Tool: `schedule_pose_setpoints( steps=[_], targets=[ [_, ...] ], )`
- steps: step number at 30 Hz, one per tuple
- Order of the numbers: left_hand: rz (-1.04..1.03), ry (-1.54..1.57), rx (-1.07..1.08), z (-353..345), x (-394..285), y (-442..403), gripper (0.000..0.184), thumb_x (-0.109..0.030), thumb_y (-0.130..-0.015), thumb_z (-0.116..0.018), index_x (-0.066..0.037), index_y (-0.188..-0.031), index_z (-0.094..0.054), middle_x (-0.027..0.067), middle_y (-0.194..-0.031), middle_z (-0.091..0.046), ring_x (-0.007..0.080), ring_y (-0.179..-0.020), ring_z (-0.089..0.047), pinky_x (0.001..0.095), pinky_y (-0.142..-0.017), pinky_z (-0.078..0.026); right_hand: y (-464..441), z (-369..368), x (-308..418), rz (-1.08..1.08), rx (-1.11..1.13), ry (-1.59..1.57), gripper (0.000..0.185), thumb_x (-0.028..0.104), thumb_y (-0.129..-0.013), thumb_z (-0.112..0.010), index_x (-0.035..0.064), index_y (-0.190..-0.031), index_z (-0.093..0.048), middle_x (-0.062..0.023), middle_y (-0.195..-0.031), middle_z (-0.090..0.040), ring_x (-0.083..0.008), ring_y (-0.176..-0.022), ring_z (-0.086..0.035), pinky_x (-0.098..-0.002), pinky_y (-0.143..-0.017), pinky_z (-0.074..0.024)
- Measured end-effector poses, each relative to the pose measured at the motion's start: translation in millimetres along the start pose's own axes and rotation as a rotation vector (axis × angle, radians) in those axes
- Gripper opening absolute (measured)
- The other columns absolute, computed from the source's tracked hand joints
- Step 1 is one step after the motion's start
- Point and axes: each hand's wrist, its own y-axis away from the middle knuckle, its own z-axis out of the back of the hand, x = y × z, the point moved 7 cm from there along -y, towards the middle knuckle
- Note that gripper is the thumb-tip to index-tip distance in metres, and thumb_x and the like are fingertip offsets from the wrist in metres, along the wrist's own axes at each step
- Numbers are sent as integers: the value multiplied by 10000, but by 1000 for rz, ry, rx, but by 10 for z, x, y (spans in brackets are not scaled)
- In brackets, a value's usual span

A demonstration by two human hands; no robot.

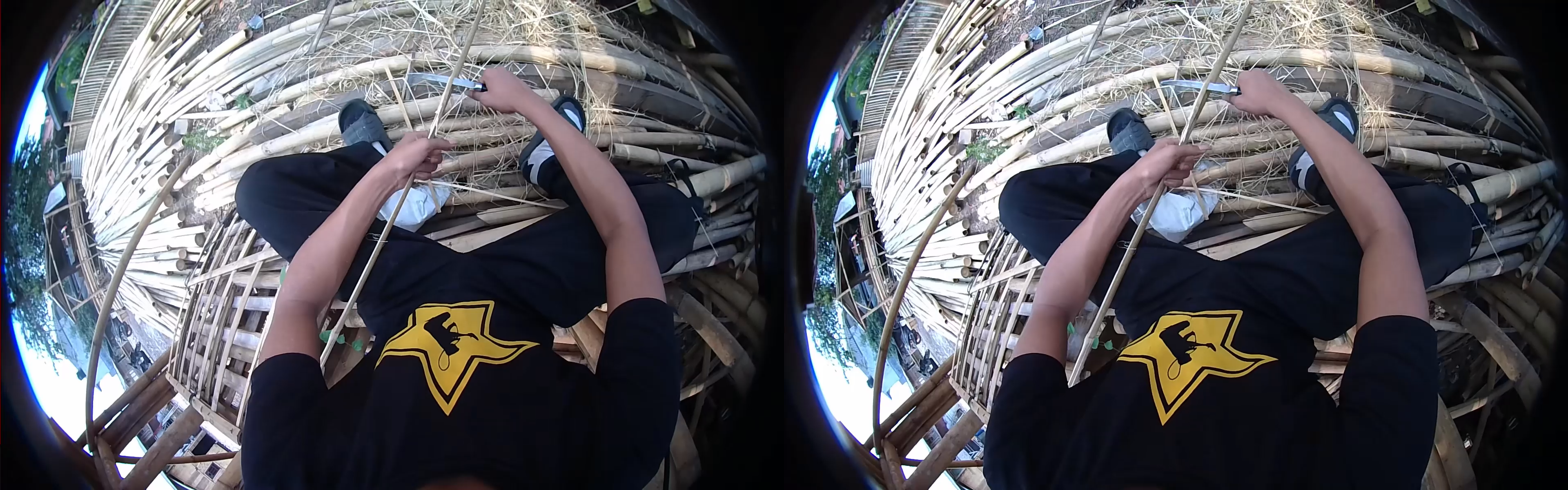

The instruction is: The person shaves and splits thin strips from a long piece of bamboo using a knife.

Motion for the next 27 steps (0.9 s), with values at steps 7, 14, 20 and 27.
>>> schedule_pose_setpoints(
  steps=[7, 14, 20, 27],
  targets=[
    [-4, -276, -167, -81, 87, -29, 430, -343, -943, -511, -120, -616, -344, -52, -460, -276, 68, -353, -268, 279, -329, -199, 224, 86, 299, -317, 75, 152, 393, 372, -771, -599, -8, -830, -681, -225, -845, -663, -361, -833, -658, -440, -759, -529],
    [-91, -718, -274, -120, 85, -205, 529, -363, -960, -417, 112, -761, -543, 162, -552, -542, 273, -458, -541, 424, -484, -421, 230, -113, -13, -319, 24, 137, 256, 216, -728, -598, -29, -759, -663, -265, -797, -646, -386, -798, -654, -452, -725, -536],
    [-37, -694, -261, -264, 77, -134, 477, -366, -963, -410, 60, -773, -512, 107, -552, -481, 230, -468, -484, 383, -469, -376, 141, -39, -308, -373, 34, 233, 237, 125, -753, -503, -11, -843, -676, -224, -864, -663, -364, -834, -660, -443, -711, -539],
    [-94, -655, -107, -520, 135, 284, 553, -528, -929, -447, -67, -624, -445, -15, -496, -385, 93, -404, -364, 291, -387, -303, 378, 217, -1335, -483, -30, 446, 284, 146, -817, -460, 27, -976, -663, -154, -994, -672, -298, -909, -660, -399, -751, -539]
  ],
)
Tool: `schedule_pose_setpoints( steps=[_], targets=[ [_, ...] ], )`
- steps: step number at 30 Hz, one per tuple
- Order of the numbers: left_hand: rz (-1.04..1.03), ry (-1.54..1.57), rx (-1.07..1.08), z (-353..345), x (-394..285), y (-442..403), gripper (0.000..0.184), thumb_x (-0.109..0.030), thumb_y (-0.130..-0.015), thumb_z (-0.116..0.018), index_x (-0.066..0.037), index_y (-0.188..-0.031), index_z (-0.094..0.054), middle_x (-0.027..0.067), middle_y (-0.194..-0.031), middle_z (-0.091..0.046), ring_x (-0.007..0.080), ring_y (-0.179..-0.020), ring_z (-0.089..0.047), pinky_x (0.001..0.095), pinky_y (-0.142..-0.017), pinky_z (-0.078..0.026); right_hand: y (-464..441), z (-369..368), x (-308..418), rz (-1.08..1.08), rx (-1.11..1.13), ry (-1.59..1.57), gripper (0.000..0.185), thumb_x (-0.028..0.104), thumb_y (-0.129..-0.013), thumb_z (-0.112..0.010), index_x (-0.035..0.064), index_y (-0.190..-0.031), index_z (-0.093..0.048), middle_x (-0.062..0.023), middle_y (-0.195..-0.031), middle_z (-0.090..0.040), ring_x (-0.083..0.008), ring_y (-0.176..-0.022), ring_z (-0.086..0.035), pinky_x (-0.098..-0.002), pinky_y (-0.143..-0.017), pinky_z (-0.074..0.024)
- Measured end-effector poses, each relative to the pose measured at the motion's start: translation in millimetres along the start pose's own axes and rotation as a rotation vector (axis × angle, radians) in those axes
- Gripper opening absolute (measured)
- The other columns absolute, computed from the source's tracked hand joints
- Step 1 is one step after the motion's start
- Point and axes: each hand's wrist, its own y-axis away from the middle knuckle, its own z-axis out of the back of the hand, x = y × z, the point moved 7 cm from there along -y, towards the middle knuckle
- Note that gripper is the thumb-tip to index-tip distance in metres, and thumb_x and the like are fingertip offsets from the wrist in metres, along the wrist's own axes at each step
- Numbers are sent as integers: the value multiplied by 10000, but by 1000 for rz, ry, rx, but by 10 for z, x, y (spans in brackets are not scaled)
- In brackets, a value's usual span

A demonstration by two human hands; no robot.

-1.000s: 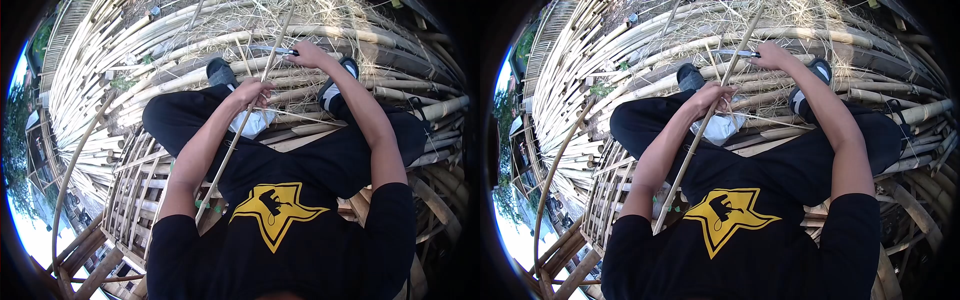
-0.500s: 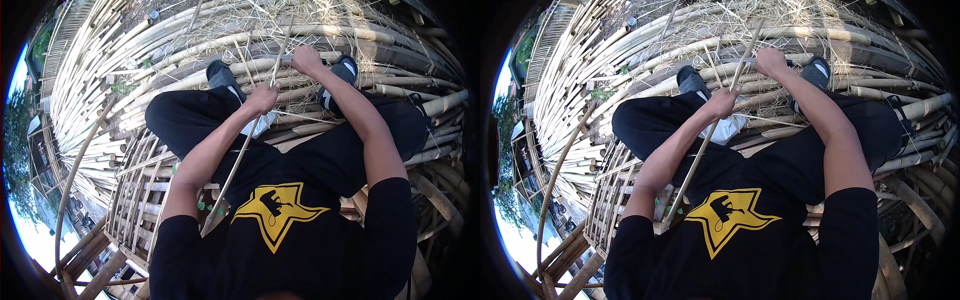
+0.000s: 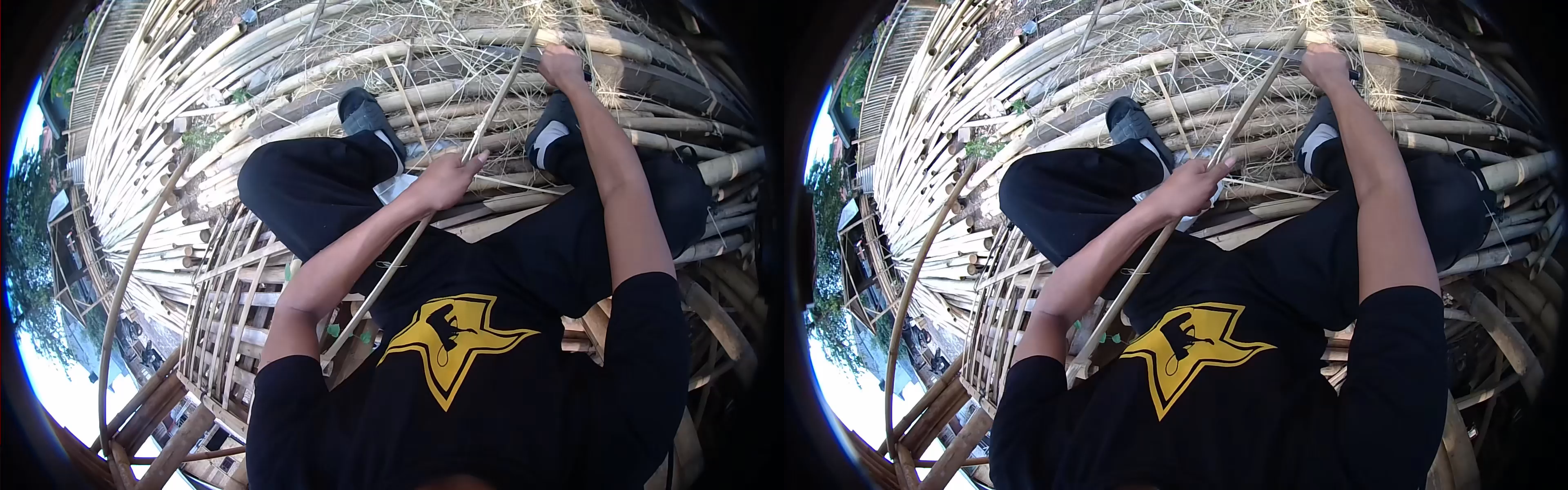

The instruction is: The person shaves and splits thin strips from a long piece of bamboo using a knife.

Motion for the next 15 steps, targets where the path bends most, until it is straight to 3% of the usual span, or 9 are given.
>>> schedule_pose_setpoints(
  steps=[1, 6, 9, 10, 11, 13, 15],
  targets=[
    [14, 6, 21, 2, -41, 28, 558, -548, -920, -453, -72, -630, -448, -26, -492, -370, 86, -402, -349, 283, -381, -292, 14, 27, -1, 49, -101, 32, 287, 144, -818, -457, 30, -990, -656, -153, -992, -673, -298, -912, -660, -402, -758, -538],
    [17, 98, 27, 57, -29, 166, 567, -598, -908, -424, -90, -657, -422, -64, -496, -308, 61, -399, -291, 239, -360, -231, -103, -55, 0, 124, 37, 40, 269, 191, -818, -500, 25, -984, -634, -162, -1005, -663, -299, -956, -644, -405, -779, -533],
    [62, 79, 70, 67, 12, 296, 668, -582, -947, -316, 9, -700, -503, 55, -545, -409, 162, -507, -395, 360, -541, -388, -124, -41, -88, 102, 26, 43, 265, 187, -815, -513, 29, -992, -632, -174, -1008, -661, -294, -953, -646, -402, -778, -534],
    [100, 79, 75, 89, -5, 394, 667, -583, -947, -316, 8, -691, -489, 49, -544, -388, 159, -513, -373, 357, -538, -378, -88, 70, -149, -24, 56, 21, 274, 191, -815, -522, 33, -1015, -626, -167, -1026, -657, -296, -952, -647, -406, -783, -532],
    [139, 84, 83, 88, -18, 494, 667, -584, -947, -315, 7, -681, -474, 43, -543, -368, 157, -519, -352, 354, -535, -369, -92, 145, -157, -30, 50, 25, 274, 191, -815, -522, 33, -1015, -626, -167, -1026, -657, -296, -952, -647, -406, -783, -532],
    [27, 28, 52, 110, -22, 558, 669, -577, -953, -304, 13, -682, -466, 37, -540, -350, 152, -543, -328, 350, -534, -351, -64, 159, -182, -35, 99, 10, 286, 205, -817, -527, 39, -1031, -621, -162, -1037, -654, -297, -963, -642, -415, -789, -530],
    [100, 45, 85, 93, 47, 617, 672, -569, -958, -300, 27, -702, -477, 39, -542, -344, 160, -562, -321, 353, -544, -348, -109, 96, -221, -83, 83, -14, 295, 213, -813, -533, 38, -1034, -621, -159, -1036, -654, -299, -969, -640, -416, -790, -530]
  ],
)
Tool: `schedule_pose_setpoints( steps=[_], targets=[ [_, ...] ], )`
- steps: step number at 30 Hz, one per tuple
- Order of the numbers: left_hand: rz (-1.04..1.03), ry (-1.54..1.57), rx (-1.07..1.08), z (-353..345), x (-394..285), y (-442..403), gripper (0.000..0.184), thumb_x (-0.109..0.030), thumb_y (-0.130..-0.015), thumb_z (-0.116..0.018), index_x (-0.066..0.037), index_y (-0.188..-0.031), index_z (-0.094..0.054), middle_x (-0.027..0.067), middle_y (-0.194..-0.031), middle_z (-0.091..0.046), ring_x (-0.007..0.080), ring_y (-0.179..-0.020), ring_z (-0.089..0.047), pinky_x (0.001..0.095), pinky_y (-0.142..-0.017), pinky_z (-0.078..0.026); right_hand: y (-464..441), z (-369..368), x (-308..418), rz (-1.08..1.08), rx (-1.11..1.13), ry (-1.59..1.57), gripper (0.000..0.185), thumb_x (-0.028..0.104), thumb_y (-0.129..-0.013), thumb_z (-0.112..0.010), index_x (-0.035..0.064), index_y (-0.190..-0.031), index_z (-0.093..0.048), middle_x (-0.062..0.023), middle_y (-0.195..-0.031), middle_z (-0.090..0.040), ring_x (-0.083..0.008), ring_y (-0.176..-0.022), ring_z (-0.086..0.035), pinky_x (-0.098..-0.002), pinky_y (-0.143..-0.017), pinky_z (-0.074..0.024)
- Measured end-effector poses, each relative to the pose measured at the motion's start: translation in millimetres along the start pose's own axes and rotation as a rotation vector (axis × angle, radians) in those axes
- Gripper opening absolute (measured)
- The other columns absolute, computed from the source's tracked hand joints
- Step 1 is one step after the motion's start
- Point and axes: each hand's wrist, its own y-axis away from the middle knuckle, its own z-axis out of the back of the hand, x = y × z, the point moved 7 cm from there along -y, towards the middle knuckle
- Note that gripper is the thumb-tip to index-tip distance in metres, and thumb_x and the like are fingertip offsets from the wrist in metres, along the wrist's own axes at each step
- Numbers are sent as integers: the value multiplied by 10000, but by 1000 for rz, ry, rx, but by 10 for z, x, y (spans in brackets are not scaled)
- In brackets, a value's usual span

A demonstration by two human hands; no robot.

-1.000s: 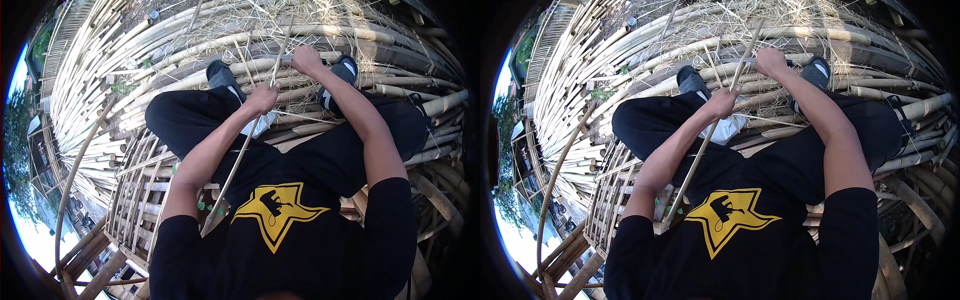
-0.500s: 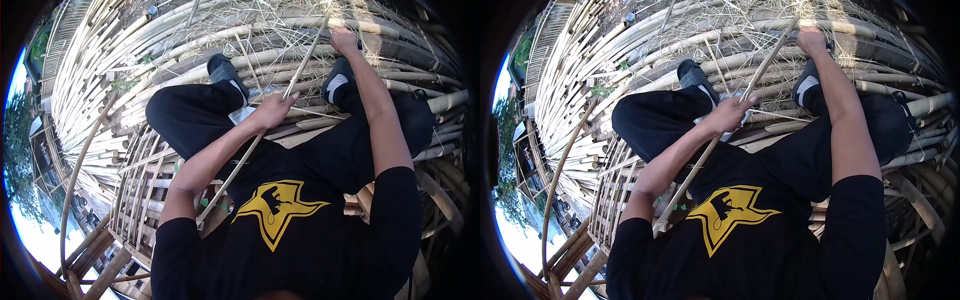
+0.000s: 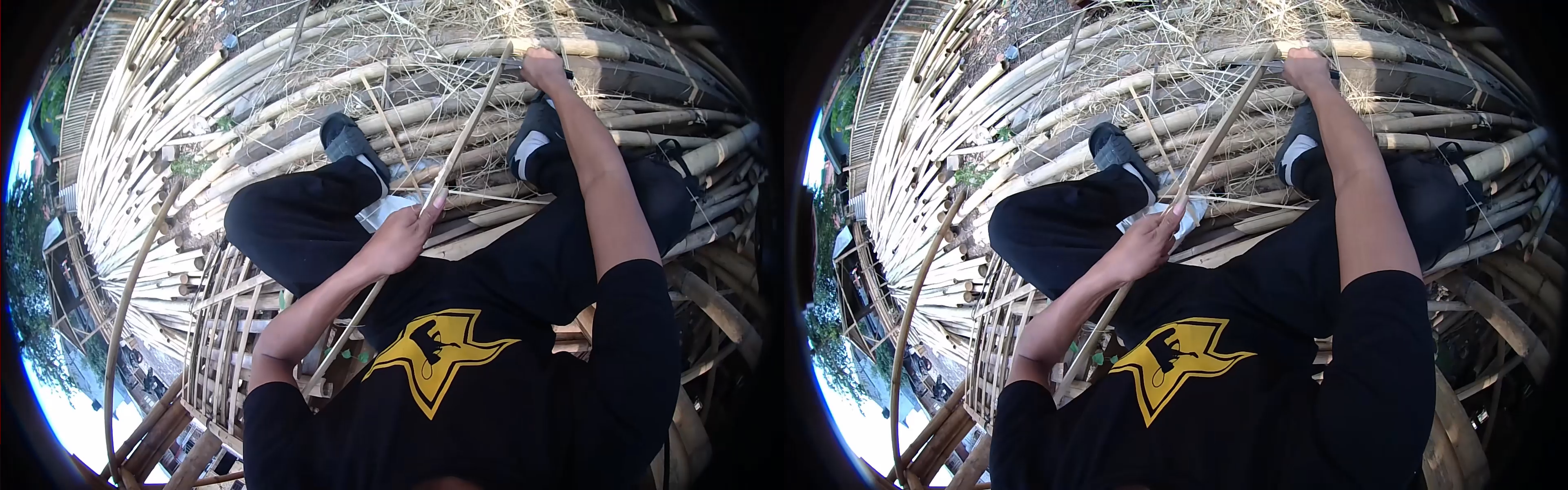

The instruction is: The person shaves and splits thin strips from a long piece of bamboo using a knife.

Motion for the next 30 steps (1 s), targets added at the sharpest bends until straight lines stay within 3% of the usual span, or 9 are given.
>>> schedule_pose_setpoints(
  steps=[7, 11, 13, 18, 20, 23, 26, 28, 30],
  targets=[
    [-85, -55, -70, 32, -9, 397, 503, -477, -982, -335, -49, -734, -425, -27, -590, -368, 68, -512, -353, 255, -464, -338, -110, 159, -102, -121, 45, -104, 297, 171, -800, -531, 49, -1041, -654, -182, -1093, -637, -307, -1027, -621, -396, -853, -507],
    [-188, -16, -170, -42, 223, 982, 424, -411, -999, -337, -32, -908, -506, -15, -574, -370, 61, -510, -368, 252, -481, -364, -67, 394, -1701, -530, -47, -20, 324, 223, -858, -490, 55, -1074, -663, -174, -1128, -626, -309, -1023, -627, -430, -801, -523],
    [45, 240, -88, 93, 162, 908, 416, -442, -993, -324, -77, -844, -454, -30, -549, -331, 49, -442, -295, 225, -392, -276, -681, -446, -2515, -205, 210, 272, 390, 299, -837, -515, 34, -1093, -644, -155, -1143, -623, -315, -1021, -622, -384, -828, -509],
    [71, 517, -59, 420, -135, 86, 486, -498, -978, -318, -72, -769, -426, -24, -527, -341, 74, -418, -295, 228, -397, -270, -533, 92, -1489, -404, 109, -388, 467, 363, -789, -494, -26, -990, -656, -236, -1002, -650, -381, -903, -640, -426, -795, -489],
    [-306, 19, -438, 781, -459, -116, 522, -502, -981, -287, -55, -804, -492, -26, -518, -344, 78, -424, -300, 245, -405, -278, -689, 284, -1021, -254, -9, -481, 489, 372, -769, -515, -74, -922, -646, -262, -891, -655, -350, -795, -654, -442, -692, -491],
    [-163, 343, -265, 931, -583, -312, 433, -479, -979, -339, -76, -863, -451, -62, -558, -274, 39, -424, -218, 210, -381, -175, -787, 728, -419, -93, 29, -519, 411, 365, -839, -542, -40, -781, -586, -76, -520, -499, -176, -427, -486, -335, -421, -376],
    [-174, 483, -153, 929, -572, -524, 451, -461, -983, -346, -71, -787, -461, -33, -567, -395, 60, -427, -321, 220, -388, -267, -761, 1137, -214, -109, -183, -618, 222, 210, -757, -562, 12, -719, -655, -193, -702, -640, -354, -696, -641, -431, -617, -513],
    [-203, 533, -175, 870, -575, -591, 363, -427, -973, -415, -97, -822, -437, -41, -574, -367, 49, -407, -304, 198, -364, -243, -741, 1462, 282, 440, -380, 170, 267, 222, -786, -538, -14, -706, -633, -231, -693, -617, -395, -719, -625, -455, -628, -493],
    [-185, 511, -171, 790, -562, -599, 319, -376, -965, -468, -90, -825, -447, -23, -595, -440, 62, -416, -403, 201, -364, -336, -513, 1718, 102, 141, -396, -261, 320, 257, -825, -514, -29, -725, -616, -248, -717, -609, -425, -724, -606, -469, -631, -477]
  ],
)
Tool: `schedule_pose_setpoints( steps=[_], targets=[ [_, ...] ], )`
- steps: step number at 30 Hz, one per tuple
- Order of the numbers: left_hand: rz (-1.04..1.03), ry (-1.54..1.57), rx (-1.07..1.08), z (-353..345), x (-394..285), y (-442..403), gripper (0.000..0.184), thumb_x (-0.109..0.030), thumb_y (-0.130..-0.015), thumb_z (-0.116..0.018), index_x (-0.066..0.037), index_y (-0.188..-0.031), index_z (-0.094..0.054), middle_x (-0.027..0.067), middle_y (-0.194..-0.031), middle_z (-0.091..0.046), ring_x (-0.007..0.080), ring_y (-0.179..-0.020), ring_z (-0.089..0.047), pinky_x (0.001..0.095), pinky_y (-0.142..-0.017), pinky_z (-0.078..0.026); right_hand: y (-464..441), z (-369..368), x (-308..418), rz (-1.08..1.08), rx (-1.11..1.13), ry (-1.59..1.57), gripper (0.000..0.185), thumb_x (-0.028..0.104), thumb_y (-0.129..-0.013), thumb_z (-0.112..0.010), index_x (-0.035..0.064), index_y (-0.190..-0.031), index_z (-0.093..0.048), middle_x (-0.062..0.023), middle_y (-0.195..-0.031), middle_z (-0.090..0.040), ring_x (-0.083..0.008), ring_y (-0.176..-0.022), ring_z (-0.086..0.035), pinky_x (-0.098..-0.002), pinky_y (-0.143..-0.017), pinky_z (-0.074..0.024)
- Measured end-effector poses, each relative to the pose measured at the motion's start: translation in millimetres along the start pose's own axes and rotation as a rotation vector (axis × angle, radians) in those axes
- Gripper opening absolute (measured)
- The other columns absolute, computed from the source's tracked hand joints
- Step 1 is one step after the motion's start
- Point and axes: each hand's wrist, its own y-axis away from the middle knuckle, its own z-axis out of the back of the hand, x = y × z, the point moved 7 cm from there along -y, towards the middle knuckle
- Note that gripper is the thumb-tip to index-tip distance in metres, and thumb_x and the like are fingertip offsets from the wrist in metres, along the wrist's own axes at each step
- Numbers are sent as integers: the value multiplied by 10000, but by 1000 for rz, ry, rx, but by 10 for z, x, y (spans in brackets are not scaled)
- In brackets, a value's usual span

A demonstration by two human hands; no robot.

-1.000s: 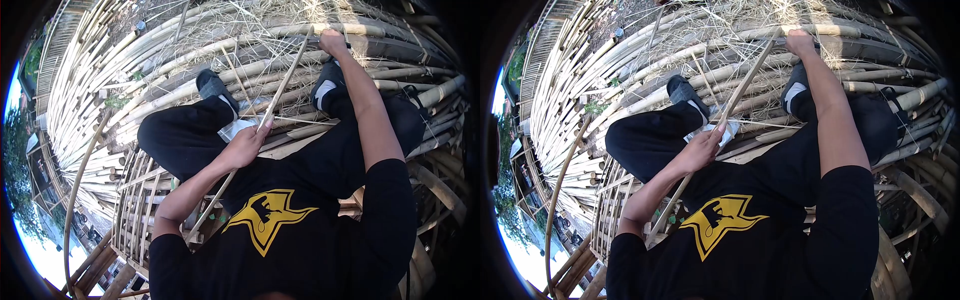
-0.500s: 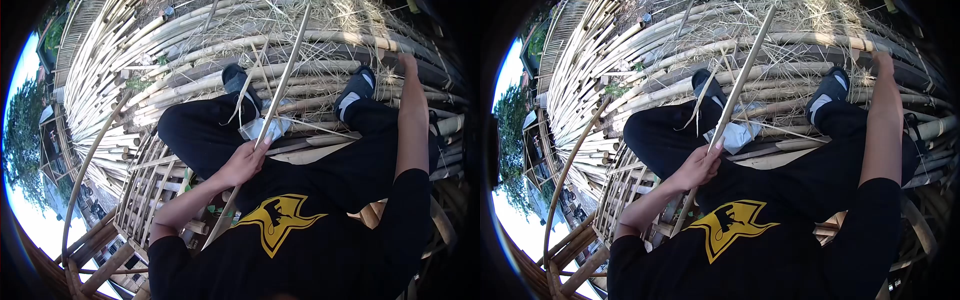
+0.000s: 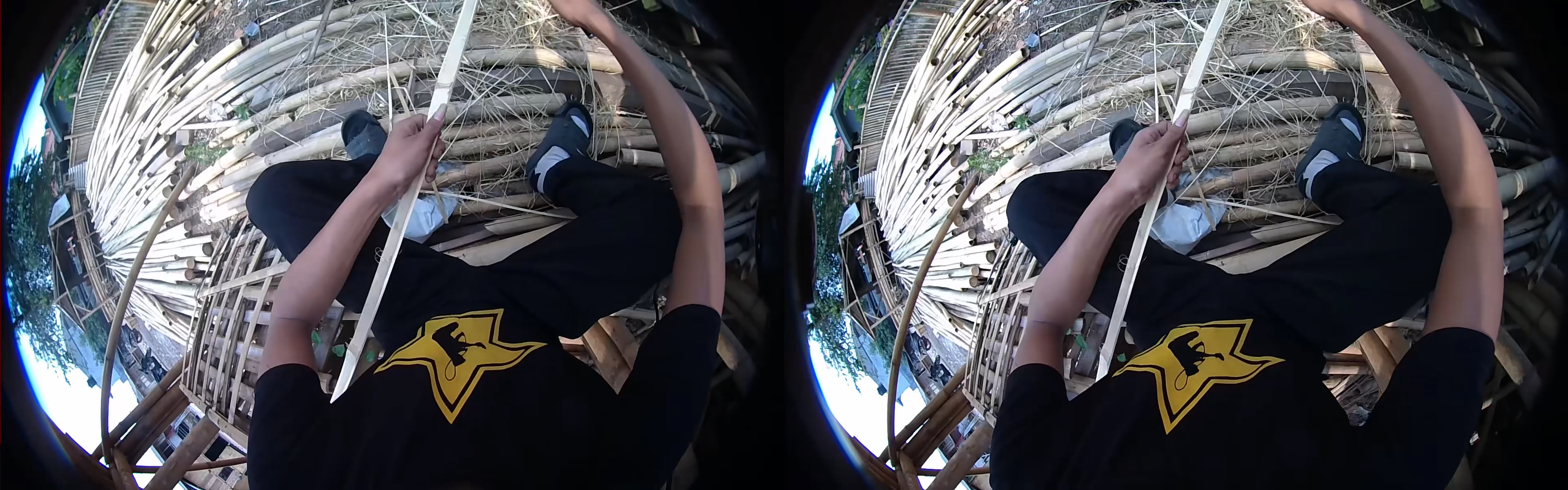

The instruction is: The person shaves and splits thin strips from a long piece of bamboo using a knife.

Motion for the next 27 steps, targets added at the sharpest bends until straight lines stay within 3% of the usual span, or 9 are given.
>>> schedule_pose_setpoints(
  steps=[3, 4, 5, 6, 7, 10, 17, 22, 27],
  targets=[
    [-11, 67, 72, -106, 28, -26, 294, -346, -953, -504, -69, -865, -462, 3, -606, -496, 83, -399, -449, 224, -363, -393, 403, 511, 445, 155, -50, -94, 389, 321, -866, -483, -42, -799, -604, -263, -754, -601, -454, -714, -583, -472, -644, -475],
    [1, 74, 88, -145, 25, -22, 309, -359, -952, -501, -63, -879, -457, 12, -606, -505, 92, -374, -441, 240, -355, -394, 604, 605, 615, 294, -101, -139, 349, 285, -902, -491, -42, -840, -595, -210, -736, -619, -352, -530, -551, -411, -490, -448],
    [-8, 65, 126, -177, -8, 6, 312, -357, -945, -517, -50, -935, -463, 16, -608, -514, 90, -378, -452, 237, -348, -401, 840, 502, 686, 55, 176, -604, 448, 423, -903, -506, -18, -877, -585, -53, -537, -491, -168, -442, -476, -322, -446, -382],
    [-19, 68, 124, -173, -20, -3, 312, -357, -945, -517, -50, -935, -463, 16, -608, -514, 90, -378, -452, 237, -348, -401, 1009, 570, 877, 76, 205, -380, 464, 440, -944, -445, -1, -939, -590, -59, -560, -486, -179, -478, -493, -338, -486, -400],
    [-31, 52, 125, -175, -5, -11, 316, -357, -942, -522, -46, -936, -469, 15, -609, -513, 90, -378, -453, 235, -340, -392, 1184, 595, 1076, 67, 335, -302, 490, 421, -952, -408, -42, -906, -562, -192, -690, -584, -305, -653, -599, -427, -648, -457],
    [-49, -10, 102, -138, 39, 8, 334, -359, -935, -535, -30, -921, -484, 15, -590, -503, 89, -365, -448, 235, -315, -368, 1590, 441, 1327, 186, 440, -231, 497, 433, -949, -407, -30, -854, -559, -192, -723, -594, -337, -685, -590, -442, -674, -449],
    [-8, -221, 7, -78, 213, 18, 440, -441, -900, -568, -48, -716, -494, -20, -476, -432, 73, -348, -427, 211, -323, -348, 2056, 94, 1397, 100, 594, -245, 461, 387, -961, -388, -28, -883, -571, -225, -798, -611, -392, -785, -597, -482, -720, -453],
    [-156, -633, -129, -38, 125, 37, 504, -455, -872, -582, 41, -780, -594, 115, -514, -553, 176, -383, -550, 325, -401, -440, 2128, -252, 1482, 238, 639, -289, 424, 362, -966, -381, -17, -947, -571, -241, -842, -617, -413, -838, -593, -498, -757, -454],
    [-144, -721, -121, -38, 212, 14, 499, -423, -859, -583, 62, -741, -612, 185, -564, -582, 286, -509, -612, 402, -535, -476, 2124, -386, 1404, 241, 642, -268, 448, 382, -972, -353, -11, -941, -568, -234, -845, -617, -423, -830, -584, -501, -759, -456]
  ],
)
